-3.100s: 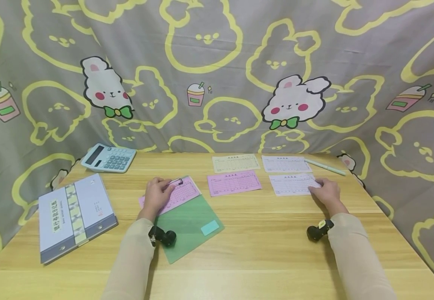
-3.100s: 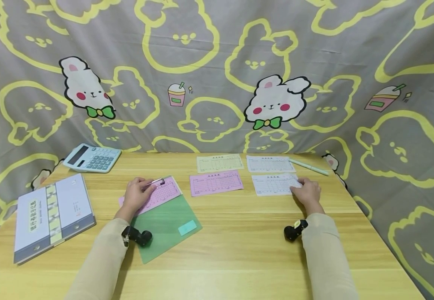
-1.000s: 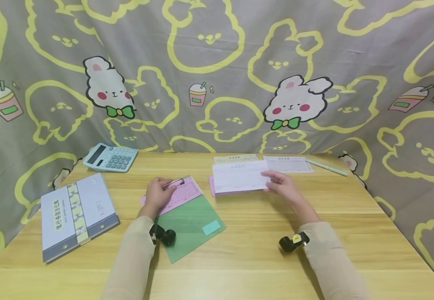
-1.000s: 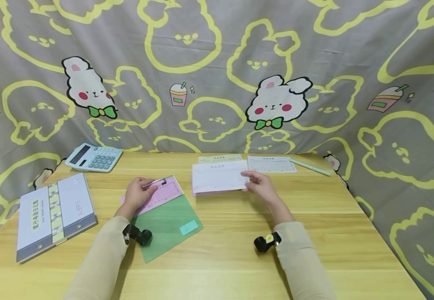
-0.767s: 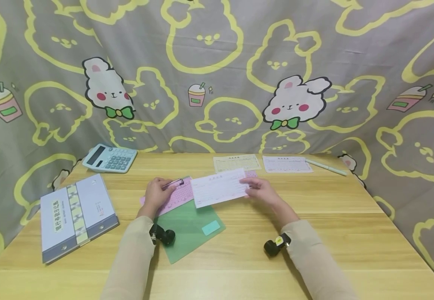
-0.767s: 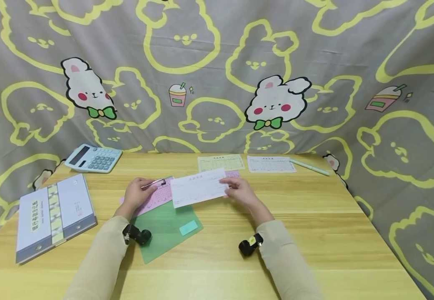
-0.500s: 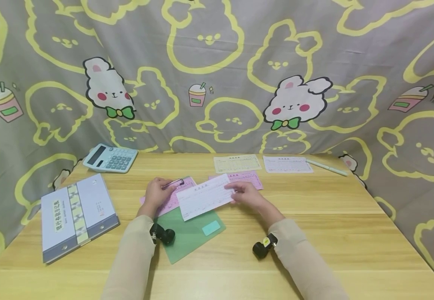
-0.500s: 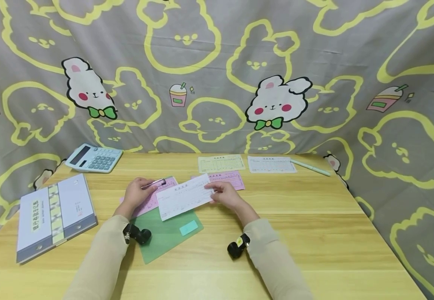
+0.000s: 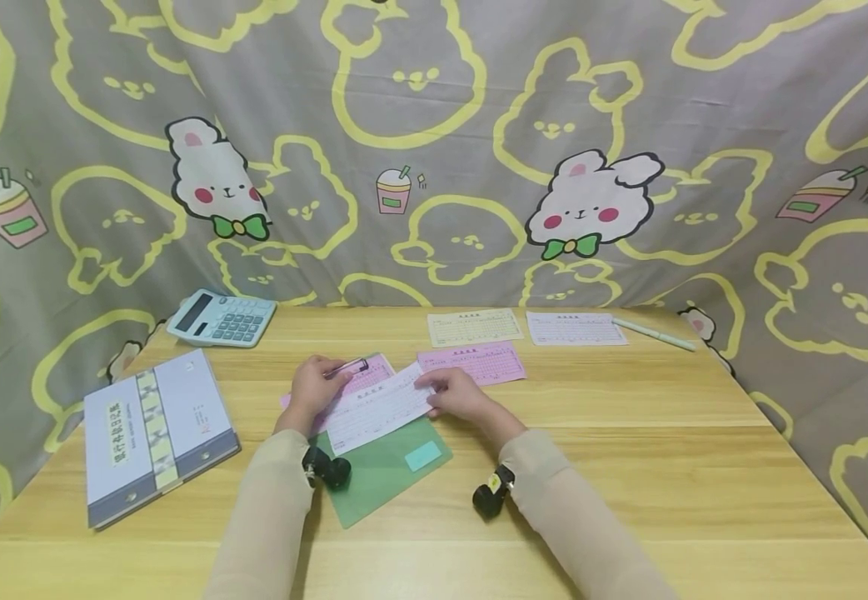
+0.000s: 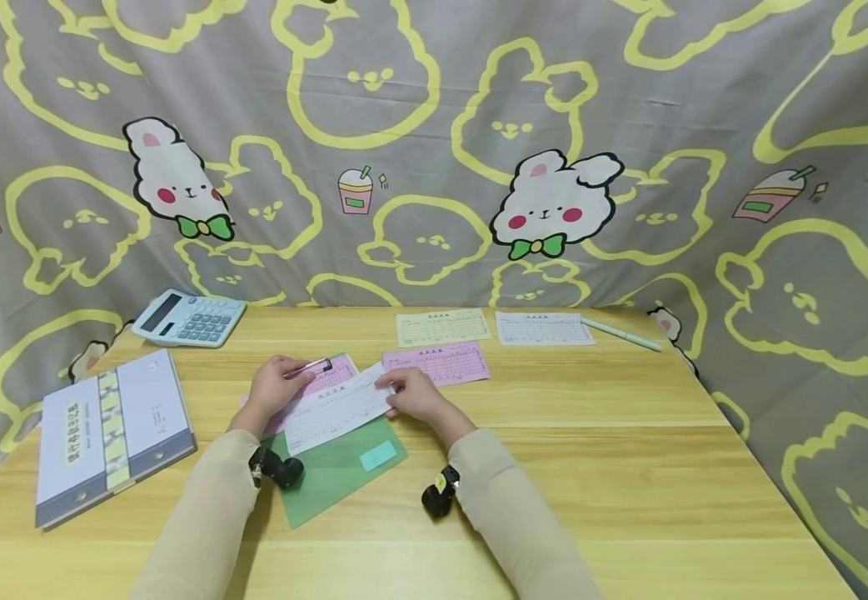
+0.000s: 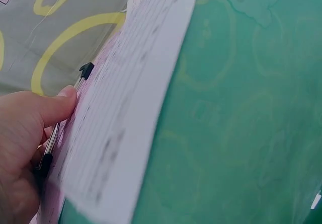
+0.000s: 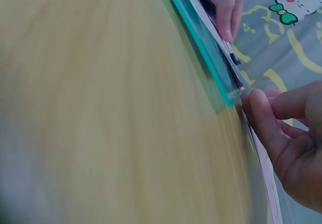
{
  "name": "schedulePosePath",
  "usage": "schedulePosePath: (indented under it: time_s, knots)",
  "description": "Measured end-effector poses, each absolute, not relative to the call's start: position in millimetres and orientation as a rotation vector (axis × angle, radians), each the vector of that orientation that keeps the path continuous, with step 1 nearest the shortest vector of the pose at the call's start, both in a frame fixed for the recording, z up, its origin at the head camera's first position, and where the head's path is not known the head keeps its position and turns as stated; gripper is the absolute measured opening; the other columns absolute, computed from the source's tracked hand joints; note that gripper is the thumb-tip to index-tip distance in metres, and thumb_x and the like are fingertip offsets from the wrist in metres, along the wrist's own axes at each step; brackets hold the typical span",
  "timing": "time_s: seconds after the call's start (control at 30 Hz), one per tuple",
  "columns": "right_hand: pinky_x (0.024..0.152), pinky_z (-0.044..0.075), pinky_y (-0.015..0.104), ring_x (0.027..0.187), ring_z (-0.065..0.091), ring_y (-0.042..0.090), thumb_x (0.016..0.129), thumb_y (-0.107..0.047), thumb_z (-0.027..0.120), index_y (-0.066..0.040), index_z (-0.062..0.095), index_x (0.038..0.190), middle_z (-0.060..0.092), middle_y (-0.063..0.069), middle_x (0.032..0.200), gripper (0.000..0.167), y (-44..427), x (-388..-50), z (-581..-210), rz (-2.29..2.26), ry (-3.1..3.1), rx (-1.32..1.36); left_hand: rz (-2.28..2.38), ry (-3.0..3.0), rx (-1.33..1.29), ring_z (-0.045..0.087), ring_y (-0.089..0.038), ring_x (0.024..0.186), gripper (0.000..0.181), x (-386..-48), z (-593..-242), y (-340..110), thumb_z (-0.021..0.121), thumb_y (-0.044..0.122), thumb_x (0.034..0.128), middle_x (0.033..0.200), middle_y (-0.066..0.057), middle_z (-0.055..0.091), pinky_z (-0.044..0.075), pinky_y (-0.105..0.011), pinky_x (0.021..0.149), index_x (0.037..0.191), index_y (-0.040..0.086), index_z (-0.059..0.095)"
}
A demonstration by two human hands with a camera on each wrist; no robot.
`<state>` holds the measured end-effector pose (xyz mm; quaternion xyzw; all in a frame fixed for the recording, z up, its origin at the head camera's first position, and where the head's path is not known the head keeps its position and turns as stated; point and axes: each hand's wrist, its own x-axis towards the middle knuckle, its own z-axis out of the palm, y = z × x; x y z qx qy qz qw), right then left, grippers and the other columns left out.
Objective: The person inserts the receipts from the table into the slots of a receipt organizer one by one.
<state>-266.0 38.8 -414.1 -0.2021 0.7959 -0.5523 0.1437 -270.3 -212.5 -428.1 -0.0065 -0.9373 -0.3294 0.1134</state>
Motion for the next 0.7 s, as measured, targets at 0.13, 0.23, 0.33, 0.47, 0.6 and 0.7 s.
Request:
schedulePosePath:
  time_s: [0.13, 0.23, 0.33, 0.47, 0.6, 0.7]
  knots:
    - [0.052, 0.049, 0.026, 0.052, 0.052, 0.013, 0.071, 0.013, 0.055, 0.005, 0.060, 0.101, 0.047, 0.011, 0.074, 0.031, 28, -265, -413, -1.546, 2.337, -0.575, -0.939, -2.760, -0.010, 0.047, -0.034, 0.092, 0.033, -270, -428, -211, 0.062, 0.020, 0.0790, 0.098, -0.017, 0.052, 0.034, -0.045, 0.082, 0.105, -0.001, 0.061]
    - [0.050, 0.048, 0.026, 0.050, 0.052, 0.013, 0.072, 0.012, 0.055, 0.003, 0.060, 0.100, 0.048, 0.011, 0.074, 0.030, 20, -264, -410, -1.523, 2.367, -0.558, -0.929, -2.765, -0.004, 0.047, -0.034, 0.092, 0.033, -270, -427, -211, 0.062, 0.020, 0.0794, 0.098, -0.017, 0.051, 0.034, -0.045, 0.081, 0.105, 0.000, 0.061]
    - [0.049, 0.048, 0.025, 0.048, 0.052, 0.013, 0.073, 0.011, 0.055, 0.003, 0.061, 0.099, 0.046, 0.011, 0.073, 0.028, 12, -264, -409, -1.520, 2.388, -0.526, -0.909, -2.765, -0.014, 0.047, -0.034, 0.091, 0.033, -269, -426, -210, 0.062, 0.020, 0.0794, 0.098, -0.018, 0.052, 0.034, -0.045, 0.081, 0.105, -0.001, 0.061]
    - [0.047, 0.047, 0.025, 0.048, 0.052, 0.013, 0.073, 0.012, 0.055, 0.004, 0.061, 0.096, 0.043, 0.011, 0.074, 0.025, 1, -264, -409, -1.530, 2.397, -0.450, -0.898, -2.769, -0.023, 0.048, -0.034, 0.091, 0.033, -268, -425, -210, 0.062, 0.018, 0.0791, 0.097, -0.018, 0.051, 0.034, -0.045, 0.081, 0.105, -0.001, 0.060]
    - [0.047, 0.047, 0.023, 0.048, 0.052, 0.012, 0.072, 0.012, 0.055, 0.003, 0.062, 0.092, 0.043, 0.011, 0.076, 0.023, -8, -265, -410, -1.539, 2.405, -0.383, -0.911, -2.762, -0.009, 0.047, -0.033, 0.090, 0.032, -270, -427, -209, 0.061, 0.019, 0.0796, 0.096, -0.017, 0.051, 0.035, -0.044, 0.080, 0.106, -0.001, 0.060]
    - [0.047, 0.047, 0.022, 0.049, 0.053, 0.011, 0.072, 0.011, 0.056, 0.001, 0.063, 0.091, 0.044, 0.011, 0.078, 0.023, -13, -265, -411, -1.531, 2.429, -0.353, -0.908, -2.737, -0.016, 0.047, -0.033, 0.088, 0.032, -270, -430, -209, 0.061, 0.018, 0.0799, 0.094, -0.017, 0.051, 0.035, -0.043, 0.079, 0.105, -0.001, 0.060]
